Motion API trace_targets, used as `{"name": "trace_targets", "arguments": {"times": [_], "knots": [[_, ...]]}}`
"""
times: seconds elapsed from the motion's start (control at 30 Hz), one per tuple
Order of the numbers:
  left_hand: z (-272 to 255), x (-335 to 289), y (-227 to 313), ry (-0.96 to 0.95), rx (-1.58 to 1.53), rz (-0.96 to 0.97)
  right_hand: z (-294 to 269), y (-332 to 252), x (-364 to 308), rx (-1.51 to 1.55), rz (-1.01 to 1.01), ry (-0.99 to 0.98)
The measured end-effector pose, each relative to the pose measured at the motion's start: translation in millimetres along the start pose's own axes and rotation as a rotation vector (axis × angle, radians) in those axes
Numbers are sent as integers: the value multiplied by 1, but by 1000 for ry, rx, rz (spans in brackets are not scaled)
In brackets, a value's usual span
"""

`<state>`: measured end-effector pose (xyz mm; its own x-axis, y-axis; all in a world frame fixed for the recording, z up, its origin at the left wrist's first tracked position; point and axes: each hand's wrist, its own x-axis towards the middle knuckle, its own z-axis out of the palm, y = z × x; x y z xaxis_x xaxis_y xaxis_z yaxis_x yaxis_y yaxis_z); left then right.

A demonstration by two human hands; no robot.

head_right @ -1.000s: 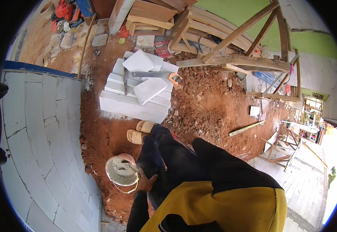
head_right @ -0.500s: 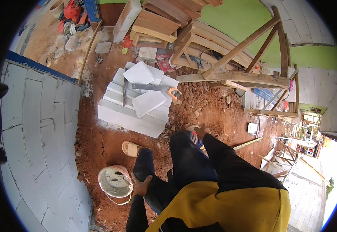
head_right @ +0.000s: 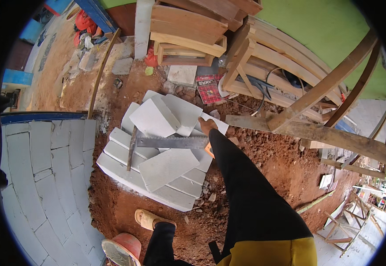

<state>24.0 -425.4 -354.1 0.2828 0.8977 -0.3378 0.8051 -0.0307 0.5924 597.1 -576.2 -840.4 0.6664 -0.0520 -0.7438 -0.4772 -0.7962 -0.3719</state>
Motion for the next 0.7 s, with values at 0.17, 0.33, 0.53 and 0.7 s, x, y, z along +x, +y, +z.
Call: {"name": "trace_targets", "arguments": {"times": [0.17, 0.33, 0.53, 0.7], "knots": [[42, -44, 12, 57, 173, -131, 50, -8, 41, 508, 282, -238], [68, -57, 16, -11, 403, 284, 42, -11, 43, 787, 345, -430], [82, -59, 39, -64, 251, -124, 19, -52, 43, 976, 185, -295], [86, -58, 42, -30, 330, -178, -13, -65, 50, 754, 124, -246]]}}
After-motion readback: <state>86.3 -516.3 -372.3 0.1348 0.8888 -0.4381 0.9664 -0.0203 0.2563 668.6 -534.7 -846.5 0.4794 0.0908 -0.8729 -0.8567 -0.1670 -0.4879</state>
